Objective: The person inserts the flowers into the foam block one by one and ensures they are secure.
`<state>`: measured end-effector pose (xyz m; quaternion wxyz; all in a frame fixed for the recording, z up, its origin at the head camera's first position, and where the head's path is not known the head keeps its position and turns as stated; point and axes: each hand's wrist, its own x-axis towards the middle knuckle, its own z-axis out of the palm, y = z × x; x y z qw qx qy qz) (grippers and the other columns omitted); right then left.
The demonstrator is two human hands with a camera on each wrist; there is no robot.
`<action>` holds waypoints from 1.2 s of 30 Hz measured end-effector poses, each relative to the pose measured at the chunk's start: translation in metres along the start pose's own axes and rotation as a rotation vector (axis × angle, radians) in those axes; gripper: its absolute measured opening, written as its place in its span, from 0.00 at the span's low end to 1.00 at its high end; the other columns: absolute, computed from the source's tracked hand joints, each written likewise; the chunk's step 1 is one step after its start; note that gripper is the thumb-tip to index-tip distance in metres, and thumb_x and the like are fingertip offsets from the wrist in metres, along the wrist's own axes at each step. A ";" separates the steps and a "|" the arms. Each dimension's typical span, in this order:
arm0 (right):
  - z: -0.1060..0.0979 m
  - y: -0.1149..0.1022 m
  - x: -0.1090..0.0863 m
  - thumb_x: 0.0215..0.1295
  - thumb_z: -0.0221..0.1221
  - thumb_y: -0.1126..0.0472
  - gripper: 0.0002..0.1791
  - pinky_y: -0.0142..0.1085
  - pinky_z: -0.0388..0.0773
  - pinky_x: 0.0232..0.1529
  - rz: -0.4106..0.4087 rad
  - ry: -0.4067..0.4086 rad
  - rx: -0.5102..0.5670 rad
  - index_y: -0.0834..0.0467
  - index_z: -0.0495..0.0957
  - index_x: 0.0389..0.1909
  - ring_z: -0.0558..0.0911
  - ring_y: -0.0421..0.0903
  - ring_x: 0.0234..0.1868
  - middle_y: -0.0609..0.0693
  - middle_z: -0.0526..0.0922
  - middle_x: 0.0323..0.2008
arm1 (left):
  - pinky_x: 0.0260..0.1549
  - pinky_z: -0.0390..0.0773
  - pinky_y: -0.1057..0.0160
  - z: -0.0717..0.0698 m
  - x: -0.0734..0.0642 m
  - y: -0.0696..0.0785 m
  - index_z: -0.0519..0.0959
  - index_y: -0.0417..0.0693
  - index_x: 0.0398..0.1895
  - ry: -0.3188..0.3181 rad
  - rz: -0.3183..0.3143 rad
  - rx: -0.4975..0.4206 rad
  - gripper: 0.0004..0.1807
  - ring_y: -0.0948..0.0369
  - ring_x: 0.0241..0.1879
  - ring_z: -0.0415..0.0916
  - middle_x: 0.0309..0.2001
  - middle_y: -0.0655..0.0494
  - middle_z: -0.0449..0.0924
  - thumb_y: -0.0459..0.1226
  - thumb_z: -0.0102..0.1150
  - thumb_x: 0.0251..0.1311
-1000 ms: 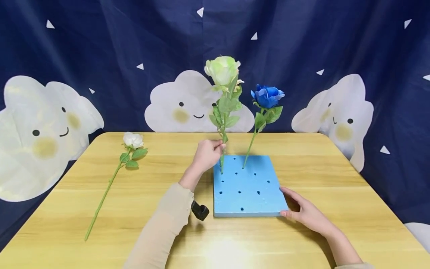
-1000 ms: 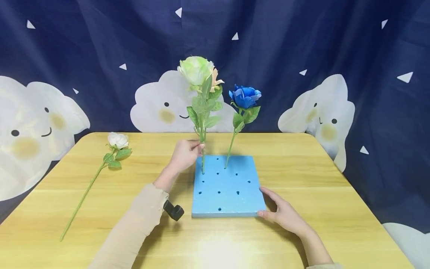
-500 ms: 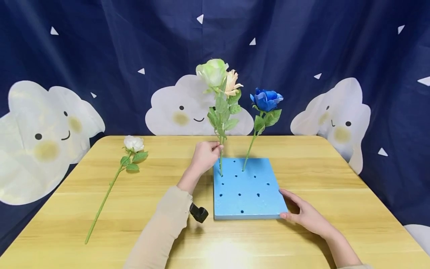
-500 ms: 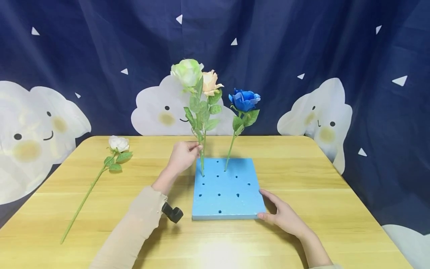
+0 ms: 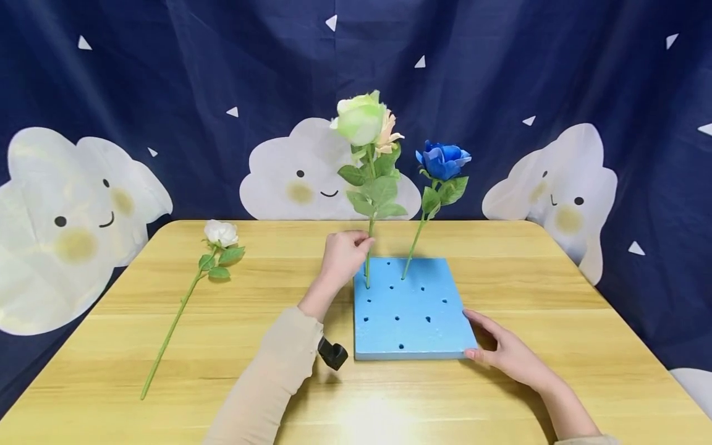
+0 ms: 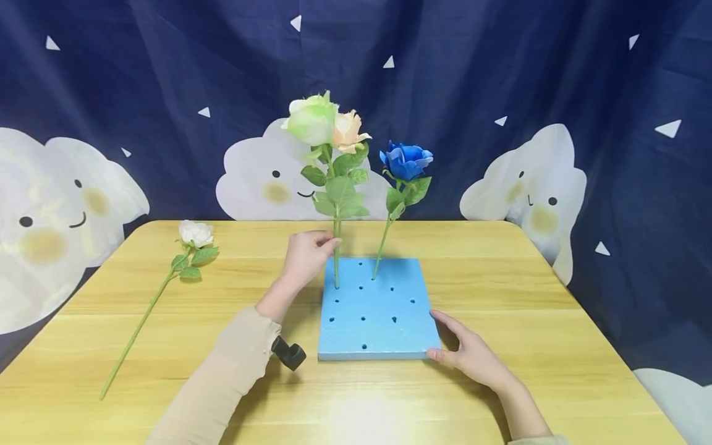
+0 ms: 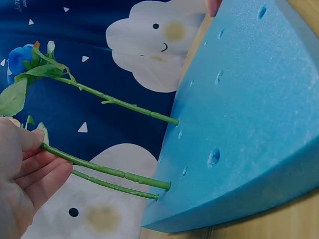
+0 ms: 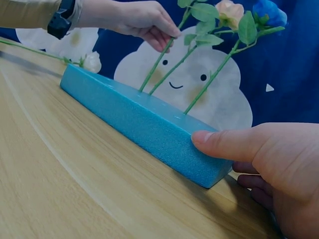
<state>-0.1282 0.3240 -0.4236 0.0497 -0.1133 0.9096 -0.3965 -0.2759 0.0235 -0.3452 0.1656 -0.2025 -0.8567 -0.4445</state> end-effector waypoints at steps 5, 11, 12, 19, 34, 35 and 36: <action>0.000 0.001 0.001 0.59 0.61 0.51 0.39 0.55 0.58 0.57 -0.011 0.005 -0.009 0.55 0.56 0.69 0.58 0.61 0.66 0.59 0.60 0.67 | 0.18 0.64 0.68 0.002 0.000 -0.003 0.80 0.41 0.20 -0.010 0.005 -0.049 0.10 0.64 0.16 0.62 0.13 0.59 0.69 0.34 0.60 0.58; -0.001 0.001 0.002 0.59 0.62 0.52 0.39 0.58 0.57 0.56 -0.027 0.014 -0.010 0.56 0.56 0.69 0.58 0.62 0.66 0.60 0.60 0.66 | 0.19 0.64 0.67 0.000 -0.005 -0.011 0.84 0.40 0.26 -0.110 -0.072 -0.017 0.07 0.62 0.17 0.64 0.18 0.56 0.76 0.33 0.60 0.58; -0.001 0.001 0.002 0.59 0.62 0.52 0.40 0.59 0.56 0.56 -0.029 0.016 -0.011 0.56 0.56 0.69 0.58 0.62 0.66 0.60 0.60 0.66 | 0.19 0.65 0.67 0.000 -0.006 -0.013 0.84 0.39 0.27 -0.128 -0.086 -0.007 0.07 0.63 0.18 0.65 0.19 0.56 0.78 0.33 0.59 0.58; 0.000 0.001 0.002 0.59 0.62 0.51 0.39 0.56 0.57 0.57 -0.028 0.015 -0.016 0.56 0.57 0.69 0.57 0.62 0.66 0.60 0.60 0.66 | 0.16 0.60 0.68 -0.005 -0.012 -0.019 0.84 0.40 0.28 -0.198 -0.145 -0.002 0.10 0.64 0.13 0.60 0.17 0.51 0.77 0.34 0.55 0.62; 0.001 0.000 0.001 0.59 0.61 0.50 0.40 0.47 0.59 0.58 -0.009 0.003 0.002 0.55 0.56 0.69 0.57 0.62 0.66 0.59 0.59 0.67 | 0.16 0.62 0.69 -0.006 -0.017 -0.023 0.85 0.42 0.30 -0.161 -0.149 -0.019 0.09 0.64 0.14 0.63 0.18 0.56 0.79 0.36 0.57 0.61; 0.001 0.000 0.001 0.59 0.61 0.50 0.39 0.46 0.59 0.58 -0.009 0.002 0.001 0.55 0.56 0.69 0.57 0.61 0.66 0.59 0.59 0.67 | 0.15 0.61 0.69 -0.006 -0.017 -0.023 0.85 0.42 0.30 -0.166 -0.144 -0.015 0.09 0.64 0.14 0.63 0.18 0.56 0.78 0.36 0.57 0.61; 0.001 0.000 0.001 0.59 0.61 0.50 0.39 0.46 0.59 0.58 -0.009 0.002 0.002 0.55 0.56 0.69 0.57 0.61 0.66 0.59 0.59 0.67 | 0.15 0.61 0.69 -0.005 -0.016 -0.022 0.85 0.41 0.30 -0.169 -0.143 -0.017 0.09 0.64 0.14 0.63 0.18 0.55 0.78 0.36 0.57 0.61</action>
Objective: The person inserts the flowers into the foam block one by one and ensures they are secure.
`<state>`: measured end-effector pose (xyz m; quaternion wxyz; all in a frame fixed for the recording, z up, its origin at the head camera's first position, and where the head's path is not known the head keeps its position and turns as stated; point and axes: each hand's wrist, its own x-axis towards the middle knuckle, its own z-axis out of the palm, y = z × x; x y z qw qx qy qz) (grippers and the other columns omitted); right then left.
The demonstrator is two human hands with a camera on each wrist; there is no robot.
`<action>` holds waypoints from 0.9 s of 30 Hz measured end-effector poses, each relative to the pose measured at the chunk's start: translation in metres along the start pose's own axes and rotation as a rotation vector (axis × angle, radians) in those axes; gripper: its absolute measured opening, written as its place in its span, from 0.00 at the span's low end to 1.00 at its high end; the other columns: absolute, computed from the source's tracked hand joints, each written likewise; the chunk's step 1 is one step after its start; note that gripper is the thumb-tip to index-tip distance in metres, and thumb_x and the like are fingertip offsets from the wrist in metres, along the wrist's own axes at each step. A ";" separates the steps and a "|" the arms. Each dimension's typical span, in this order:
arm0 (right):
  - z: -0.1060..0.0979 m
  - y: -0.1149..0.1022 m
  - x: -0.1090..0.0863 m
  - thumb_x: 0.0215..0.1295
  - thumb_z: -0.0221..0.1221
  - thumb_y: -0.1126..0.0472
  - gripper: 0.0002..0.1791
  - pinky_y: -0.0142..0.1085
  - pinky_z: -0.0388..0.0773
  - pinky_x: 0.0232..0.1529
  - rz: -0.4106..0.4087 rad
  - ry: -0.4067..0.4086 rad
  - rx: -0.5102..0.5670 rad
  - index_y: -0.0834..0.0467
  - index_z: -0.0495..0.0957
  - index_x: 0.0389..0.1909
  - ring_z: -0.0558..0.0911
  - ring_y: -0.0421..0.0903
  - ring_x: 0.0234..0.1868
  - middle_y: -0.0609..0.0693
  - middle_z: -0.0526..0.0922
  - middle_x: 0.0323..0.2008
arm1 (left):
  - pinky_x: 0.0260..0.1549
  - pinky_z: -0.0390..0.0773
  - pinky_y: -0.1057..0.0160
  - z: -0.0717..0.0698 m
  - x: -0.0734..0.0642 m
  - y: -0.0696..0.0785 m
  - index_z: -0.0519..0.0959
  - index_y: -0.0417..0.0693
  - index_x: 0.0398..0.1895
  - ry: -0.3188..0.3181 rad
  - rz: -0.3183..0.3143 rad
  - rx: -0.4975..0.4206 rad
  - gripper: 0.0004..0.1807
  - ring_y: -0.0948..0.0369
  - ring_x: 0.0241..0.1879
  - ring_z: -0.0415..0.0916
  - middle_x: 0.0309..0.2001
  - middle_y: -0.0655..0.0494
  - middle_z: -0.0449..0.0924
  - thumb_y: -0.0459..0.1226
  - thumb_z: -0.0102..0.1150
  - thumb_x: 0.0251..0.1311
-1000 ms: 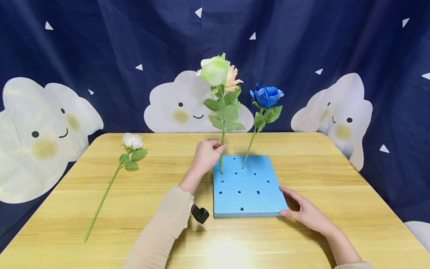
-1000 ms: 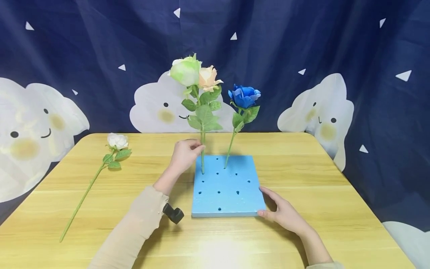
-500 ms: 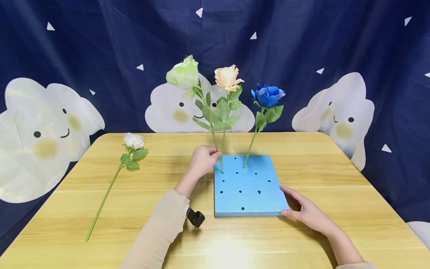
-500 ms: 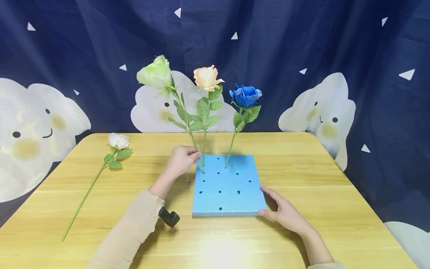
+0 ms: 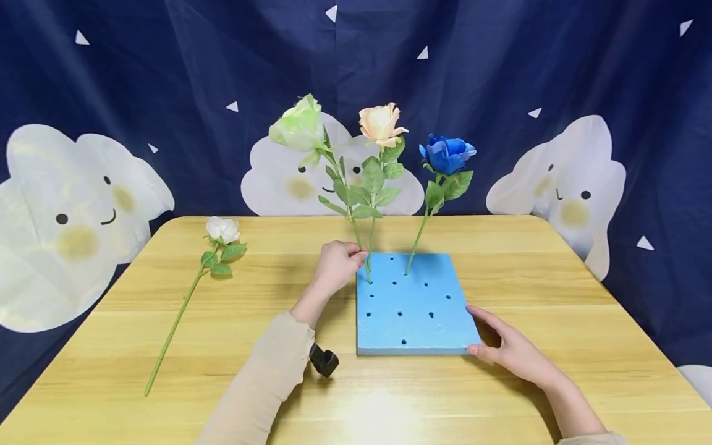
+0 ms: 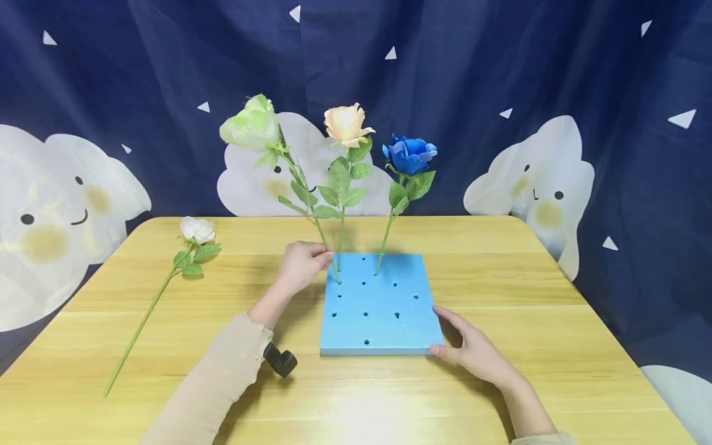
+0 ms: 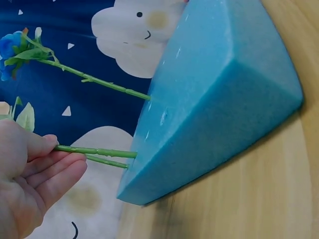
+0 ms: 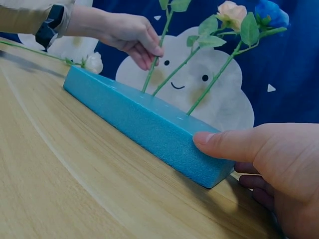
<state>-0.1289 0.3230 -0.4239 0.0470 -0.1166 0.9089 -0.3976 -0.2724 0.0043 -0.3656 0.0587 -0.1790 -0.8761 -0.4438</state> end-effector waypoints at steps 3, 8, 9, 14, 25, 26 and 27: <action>-0.001 0.000 -0.001 0.59 0.61 0.49 0.40 0.51 0.58 0.58 0.002 0.001 0.001 0.55 0.56 0.69 0.56 0.62 0.66 0.59 0.59 0.67 | 0.14 0.61 0.70 0.002 0.002 0.001 0.85 0.41 0.29 0.000 0.008 0.011 0.09 0.65 0.14 0.64 0.16 0.56 0.77 0.35 0.57 0.61; -0.001 0.000 -0.001 0.59 0.62 0.50 0.40 0.61 0.54 0.57 0.004 0.002 0.038 0.56 0.56 0.69 0.54 0.64 0.66 0.61 0.58 0.67 | 0.14 0.60 0.70 0.005 0.004 0.003 0.84 0.39 0.26 -0.012 0.034 0.025 0.10 0.65 0.13 0.62 0.15 0.57 0.74 0.34 0.56 0.61; -0.001 0.000 -0.001 0.58 0.62 0.50 0.40 0.62 0.53 0.58 0.004 0.003 0.044 0.56 0.56 0.69 0.54 0.65 0.66 0.62 0.58 0.67 | 0.14 0.60 0.70 0.005 0.004 0.003 0.84 0.39 0.26 -0.017 0.046 0.028 0.10 0.65 0.13 0.61 0.15 0.57 0.74 0.33 0.56 0.62; -0.001 0.000 0.000 0.58 0.62 0.50 0.40 0.63 0.52 0.58 0.001 0.005 0.047 0.57 0.56 0.69 0.54 0.65 0.66 0.62 0.58 0.67 | 0.14 0.59 0.70 0.008 0.008 0.003 0.84 0.38 0.27 -0.030 0.078 0.056 0.11 0.65 0.13 0.60 0.15 0.56 0.74 0.32 0.54 0.62; -0.001 0.000 0.000 0.58 0.62 0.50 0.41 0.62 0.52 0.59 0.010 0.004 0.062 0.58 0.56 0.69 0.53 0.64 0.67 0.62 0.58 0.67 | 0.14 0.67 0.69 0.013 0.011 0.006 0.85 0.38 0.29 -0.042 0.112 0.140 0.10 0.63 0.15 0.69 0.18 0.55 0.78 0.31 0.54 0.61; -0.001 0.000 0.001 0.58 0.62 0.50 0.41 0.62 0.52 0.59 0.011 0.005 0.063 0.58 0.56 0.69 0.53 0.64 0.67 0.62 0.58 0.67 | 0.14 0.67 0.69 0.013 0.011 0.007 0.85 0.38 0.30 -0.045 0.115 0.144 0.09 0.63 0.15 0.69 0.19 0.55 0.78 0.31 0.54 0.61; -0.001 0.000 0.001 0.58 0.62 0.50 0.41 0.62 0.52 0.59 0.011 0.005 0.066 0.58 0.56 0.69 0.53 0.64 0.67 0.62 0.58 0.67 | 0.14 0.67 0.69 0.013 0.011 0.008 0.85 0.38 0.30 -0.049 0.118 0.149 0.10 0.63 0.16 0.69 0.19 0.55 0.78 0.31 0.54 0.61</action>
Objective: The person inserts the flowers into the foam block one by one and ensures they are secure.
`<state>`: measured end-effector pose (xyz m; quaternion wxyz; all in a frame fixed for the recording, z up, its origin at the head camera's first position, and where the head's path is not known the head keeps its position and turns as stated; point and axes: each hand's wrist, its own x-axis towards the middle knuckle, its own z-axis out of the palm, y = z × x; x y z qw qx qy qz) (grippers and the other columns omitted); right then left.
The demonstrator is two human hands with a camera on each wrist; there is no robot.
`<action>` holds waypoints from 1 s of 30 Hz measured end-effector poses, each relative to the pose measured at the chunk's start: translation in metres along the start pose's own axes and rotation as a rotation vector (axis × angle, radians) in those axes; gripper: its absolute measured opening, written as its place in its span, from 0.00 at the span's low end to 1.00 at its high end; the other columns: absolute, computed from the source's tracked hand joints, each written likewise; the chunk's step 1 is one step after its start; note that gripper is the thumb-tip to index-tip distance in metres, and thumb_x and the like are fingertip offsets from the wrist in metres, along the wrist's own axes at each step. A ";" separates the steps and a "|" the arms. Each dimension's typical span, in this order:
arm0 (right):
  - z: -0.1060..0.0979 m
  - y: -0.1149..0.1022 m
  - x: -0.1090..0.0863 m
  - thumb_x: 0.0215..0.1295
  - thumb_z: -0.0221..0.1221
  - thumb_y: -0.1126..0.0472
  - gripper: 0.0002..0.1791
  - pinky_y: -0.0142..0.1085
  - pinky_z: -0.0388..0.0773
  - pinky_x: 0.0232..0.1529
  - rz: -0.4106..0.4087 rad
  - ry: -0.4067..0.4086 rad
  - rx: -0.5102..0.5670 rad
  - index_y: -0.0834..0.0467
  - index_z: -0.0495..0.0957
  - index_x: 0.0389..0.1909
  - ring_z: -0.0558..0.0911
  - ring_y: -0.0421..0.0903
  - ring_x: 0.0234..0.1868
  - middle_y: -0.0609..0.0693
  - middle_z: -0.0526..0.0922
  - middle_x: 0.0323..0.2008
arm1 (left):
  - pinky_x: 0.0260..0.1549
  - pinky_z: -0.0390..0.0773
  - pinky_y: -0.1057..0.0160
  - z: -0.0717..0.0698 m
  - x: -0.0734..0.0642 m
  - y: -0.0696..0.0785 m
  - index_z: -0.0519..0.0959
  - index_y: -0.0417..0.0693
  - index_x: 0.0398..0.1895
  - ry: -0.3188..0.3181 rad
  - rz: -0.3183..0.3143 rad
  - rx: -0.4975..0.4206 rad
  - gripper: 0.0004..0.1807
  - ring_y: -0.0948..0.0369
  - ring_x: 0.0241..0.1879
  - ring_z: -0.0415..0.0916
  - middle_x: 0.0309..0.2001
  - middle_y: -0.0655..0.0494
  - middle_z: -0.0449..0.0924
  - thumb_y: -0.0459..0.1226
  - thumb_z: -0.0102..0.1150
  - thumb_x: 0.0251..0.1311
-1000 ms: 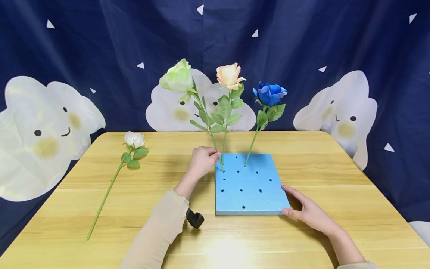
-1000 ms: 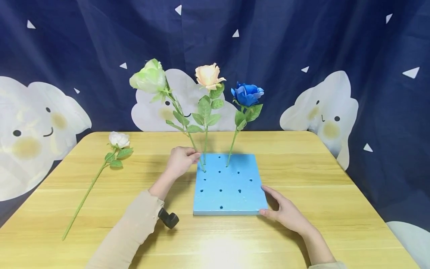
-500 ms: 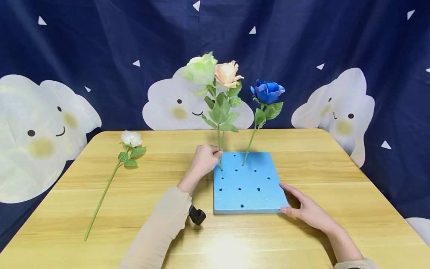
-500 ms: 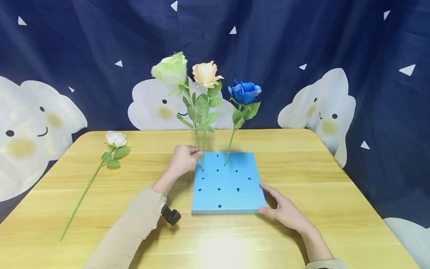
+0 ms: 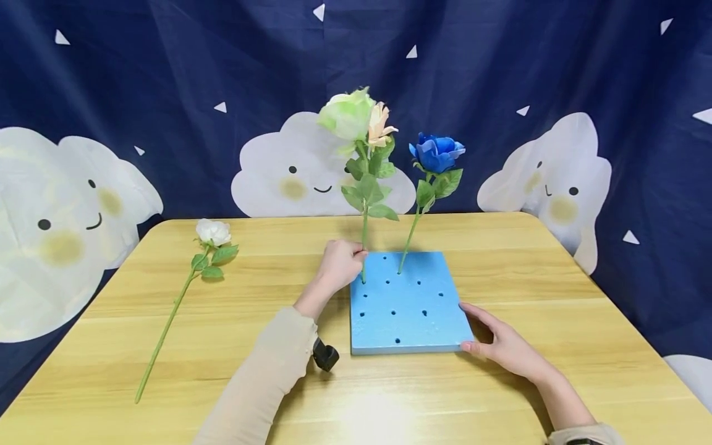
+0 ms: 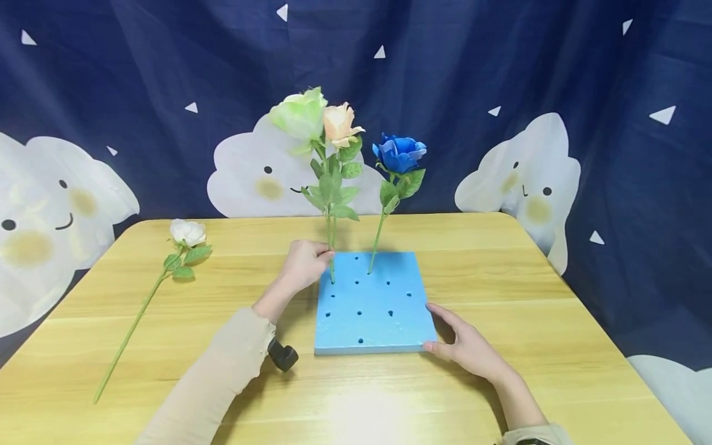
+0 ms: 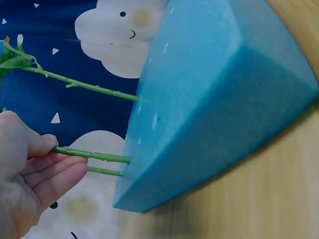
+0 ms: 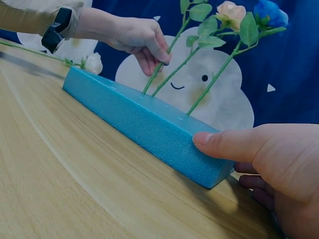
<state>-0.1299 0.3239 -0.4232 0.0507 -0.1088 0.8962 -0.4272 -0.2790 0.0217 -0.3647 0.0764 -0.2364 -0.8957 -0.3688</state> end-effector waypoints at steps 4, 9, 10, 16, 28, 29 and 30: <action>0.000 0.001 0.001 0.58 0.62 0.50 0.41 0.60 0.52 0.59 0.001 -0.004 -0.013 0.57 0.56 0.69 0.54 0.62 0.67 0.61 0.58 0.67 | 0.15 0.67 0.69 0.000 0.000 0.000 0.85 0.38 0.32 -0.016 0.009 0.029 0.10 0.62 0.17 0.69 0.22 0.54 0.80 0.31 0.53 0.61; 0.001 0.002 0.002 0.58 0.62 0.50 0.41 0.60 0.53 0.59 -0.010 -0.002 -0.025 0.56 0.56 0.69 0.55 0.62 0.67 0.61 0.58 0.67 | 0.15 0.66 0.69 -0.001 -0.001 0.001 0.84 0.38 0.34 -0.038 -0.001 0.057 0.10 0.62 0.16 0.69 0.21 0.53 0.79 0.32 0.53 0.62; 0.001 0.002 0.002 0.58 0.62 0.50 0.41 0.60 0.52 0.59 -0.012 -0.001 -0.022 0.56 0.56 0.69 0.54 0.63 0.67 0.61 0.58 0.67 | 0.15 0.66 0.69 -0.001 -0.001 0.001 0.84 0.38 0.34 -0.040 -0.003 0.060 0.10 0.62 0.16 0.68 0.21 0.53 0.79 0.33 0.54 0.62; 0.001 0.002 0.002 0.58 0.63 0.51 0.41 0.62 0.52 0.59 -0.016 0.002 -0.021 0.57 0.57 0.69 0.54 0.64 0.67 0.62 0.58 0.67 | 0.15 0.64 0.70 -0.001 0.002 0.002 0.83 0.37 0.28 -0.068 0.017 0.074 0.10 0.63 0.15 0.65 0.17 0.52 0.75 0.32 0.54 0.62; 0.000 0.001 0.003 0.58 0.62 0.50 0.41 0.60 0.53 0.59 -0.010 0.006 -0.032 0.57 0.56 0.69 0.54 0.62 0.67 0.61 0.58 0.67 | 0.14 0.65 0.70 -0.003 0.004 -0.005 0.84 0.36 0.33 -0.097 0.019 -0.041 0.10 0.64 0.14 0.65 0.23 0.52 0.80 0.33 0.54 0.63; 0.000 0.001 0.002 0.58 0.62 0.50 0.41 0.59 0.53 0.59 -0.008 0.007 -0.038 0.57 0.56 0.69 0.55 0.62 0.67 0.60 0.58 0.67 | 0.13 0.65 0.70 -0.003 0.003 -0.006 0.84 0.36 0.33 -0.090 0.020 -0.062 0.10 0.64 0.14 0.65 0.23 0.52 0.80 0.33 0.54 0.63; -0.001 0.001 0.001 0.58 0.62 0.50 0.41 0.57 0.54 0.59 -0.006 0.008 -0.044 0.57 0.56 0.69 0.55 0.62 0.67 0.60 0.59 0.67 | 0.13 0.64 0.70 -0.002 0.002 -0.006 0.84 0.36 0.31 -0.084 0.026 -0.080 0.10 0.64 0.14 0.64 0.21 0.52 0.79 0.33 0.54 0.63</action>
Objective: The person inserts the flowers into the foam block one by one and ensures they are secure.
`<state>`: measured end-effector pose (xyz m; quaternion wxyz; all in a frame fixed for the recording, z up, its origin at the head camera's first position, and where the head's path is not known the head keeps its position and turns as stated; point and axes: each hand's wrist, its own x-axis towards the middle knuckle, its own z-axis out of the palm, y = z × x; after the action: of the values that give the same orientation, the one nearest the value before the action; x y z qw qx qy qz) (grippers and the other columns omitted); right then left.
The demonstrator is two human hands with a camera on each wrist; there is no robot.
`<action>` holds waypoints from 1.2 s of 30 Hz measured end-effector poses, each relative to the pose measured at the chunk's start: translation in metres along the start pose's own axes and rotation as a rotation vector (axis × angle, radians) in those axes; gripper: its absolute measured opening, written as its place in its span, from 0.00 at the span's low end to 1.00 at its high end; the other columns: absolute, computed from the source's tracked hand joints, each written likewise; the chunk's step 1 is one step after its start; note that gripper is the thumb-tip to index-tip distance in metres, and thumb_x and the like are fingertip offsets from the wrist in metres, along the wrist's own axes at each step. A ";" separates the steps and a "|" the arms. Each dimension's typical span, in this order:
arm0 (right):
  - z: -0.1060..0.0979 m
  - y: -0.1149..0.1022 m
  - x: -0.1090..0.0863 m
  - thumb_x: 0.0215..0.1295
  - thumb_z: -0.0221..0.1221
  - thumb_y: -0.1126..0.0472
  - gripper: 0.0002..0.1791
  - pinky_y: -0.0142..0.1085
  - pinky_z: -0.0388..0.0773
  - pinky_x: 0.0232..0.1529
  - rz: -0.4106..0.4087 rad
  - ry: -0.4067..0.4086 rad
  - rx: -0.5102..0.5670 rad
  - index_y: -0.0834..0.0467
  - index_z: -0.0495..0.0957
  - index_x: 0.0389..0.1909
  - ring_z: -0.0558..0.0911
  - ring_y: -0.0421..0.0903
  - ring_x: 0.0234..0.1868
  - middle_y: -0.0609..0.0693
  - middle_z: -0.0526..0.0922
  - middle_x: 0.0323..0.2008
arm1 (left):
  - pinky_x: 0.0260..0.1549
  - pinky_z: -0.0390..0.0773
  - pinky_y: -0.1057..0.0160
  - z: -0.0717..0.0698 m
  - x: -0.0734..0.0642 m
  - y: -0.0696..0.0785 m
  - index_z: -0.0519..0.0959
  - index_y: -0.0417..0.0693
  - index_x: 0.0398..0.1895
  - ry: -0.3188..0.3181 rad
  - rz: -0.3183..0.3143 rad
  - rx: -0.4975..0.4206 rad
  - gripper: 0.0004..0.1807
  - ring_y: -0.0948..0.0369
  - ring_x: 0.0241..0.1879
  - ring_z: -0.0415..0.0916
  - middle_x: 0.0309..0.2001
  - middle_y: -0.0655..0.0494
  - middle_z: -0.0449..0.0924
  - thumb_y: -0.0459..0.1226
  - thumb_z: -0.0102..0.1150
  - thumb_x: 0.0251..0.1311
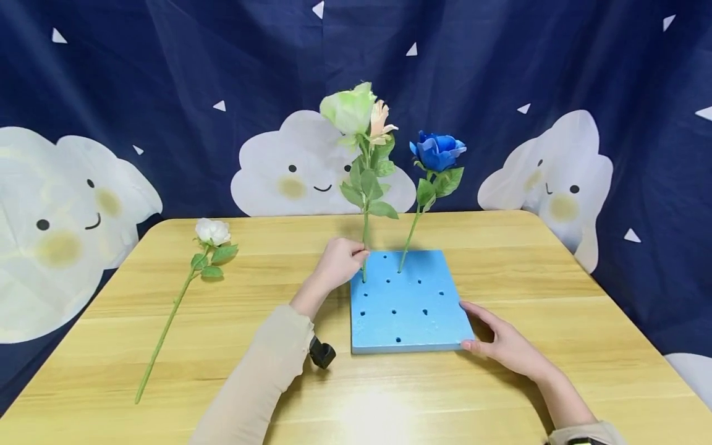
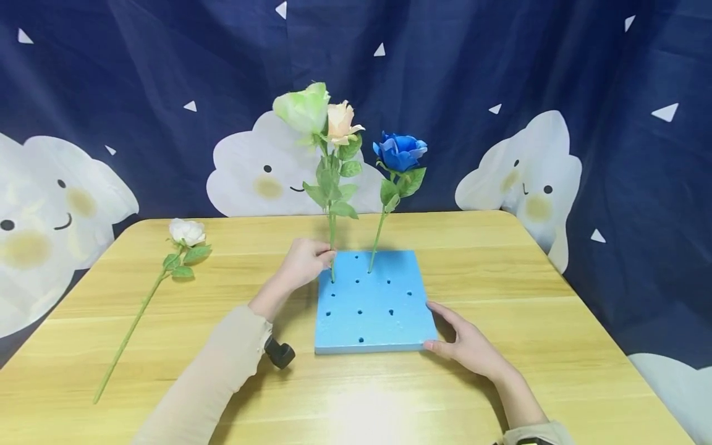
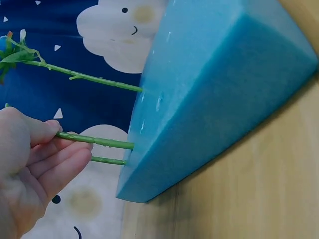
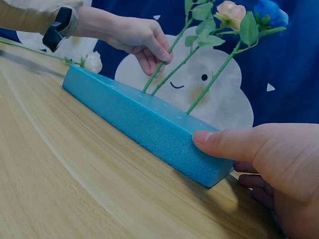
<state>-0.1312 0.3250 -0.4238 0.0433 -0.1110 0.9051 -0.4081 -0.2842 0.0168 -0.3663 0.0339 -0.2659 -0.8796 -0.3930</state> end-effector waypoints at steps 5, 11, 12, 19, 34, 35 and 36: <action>-0.002 0.000 -0.003 0.58 0.62 0.48 0.41 0.43 0.57 0.60 0.013 0.002 -0.021 0.55 0.56 0.69 0.56 0.60 0.67 0.58 0.59 0.67 | 0.12 0.60 0.70 0.000 -0.003 -0.001 0.84 0.35 0.35 -0.007 -0.001 -0.069 0.11 0.66 0.12 0.60 0.19 0.47 0.78 0.34 0.53 0.64; -0.002 0.001 -0.003 0.58 0.62 0.48 0.40 0.29 0.56 0.59 0.006 -0.001 -0.006 0.54 0.57 0.69 0.56 0.60 0.67 0.58 0.59 0.67 | 0.12 0.59 0.70 0.000 -0.005 -0.001 0.82 0.35 0.31 0.003 -0.005 -0.050 0.13 0.65 0.11 0.59 0.17 0.49 0.75 0.35 0.51 0.66; -0.002 0.001 -0.003 0.58 0.62 0.48 0.40 0.26 0.55 0.59 0.005 -0.002 -0.001 0.54 0.57 0.69 0.56 0.60 0.67 0.58 0.59 0.67 | 0.12 0.60 0.70 0.001 -0.005 0.000 0.82 0.35 0.31 0.002 -0.007 -0.047 0.13 0.65 0.12 0.59 0.16 0.50 0.74 0.35 0.50 0.66; -0.002 0.001 -0.002 0.58 0.63 0.49 0.41 0.48 0.56 0.61 0.001 0.007 -0.014 0.56 0.57 0.69 0.56 0.61 0.67 0.59 0.60 0.67 | 0.15 0.65 0.70 0.005 -0.003 0.004 0.83 0.35 0.37 -0.021 0.000 0.025 0.11 0.64 0.17 0.66 0.20 0.55 0.75 0.32 0.51 0.65; 0.000 0.002 0.000 0.57 0.64 0.51 0.41 0.61 0.53 0.58 -0.021 0.017 0.001 0.57 0.57 0.68 0.56 0.63 0.66 0.61 0.60 0.66 | 0.13 0.61 0.70 0.012 -0.001 0.004 0.84 0.36 0.33 0.031 -0.014 0.097 0.10 0.65 0.13 0.62 0.14 0.55 0.72 0.33 0.55 0.62; 0.000 0.002 -0.001 0.57 0.64 0.51 0.41 0.61 0.53 0.58 -0.021 0.017 0.002 0.57 0.57 0.68 0.56 0.63 0.66 0.61 0.60 0.66 | 0.13 0.62 0.70 0.012 -0.001 0.004 0.84 0.36 0.33 0.036 -0.018 0.094 0.10 0.64 0.13 0.62 0.13 0.55 0.71 0.34 0.55 0.62; 0.000 0.002 -0.001 0.57 0.64 0.51 0.41 0.62 0.53 0.58 -0.021 0.016 0.003 0.57 0.57 0.68 0.56 0.63 0.66 0.61 0.60 0.66 | 0.13 0.62 0.69 0.013 -0.001 0.004 0.84 0.37 0.32 0.039 -0.020 0.094 0.10 0.64 0.13 0.62 0.12 0.56 0.69 0.34 0.55 0.63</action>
<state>-0.1308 0.3263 -0.4249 0.0321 -0.1171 0.9037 -0.4107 -0.2792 0.0274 -0.3727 0.0598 -0.2475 -0.8989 -0.3565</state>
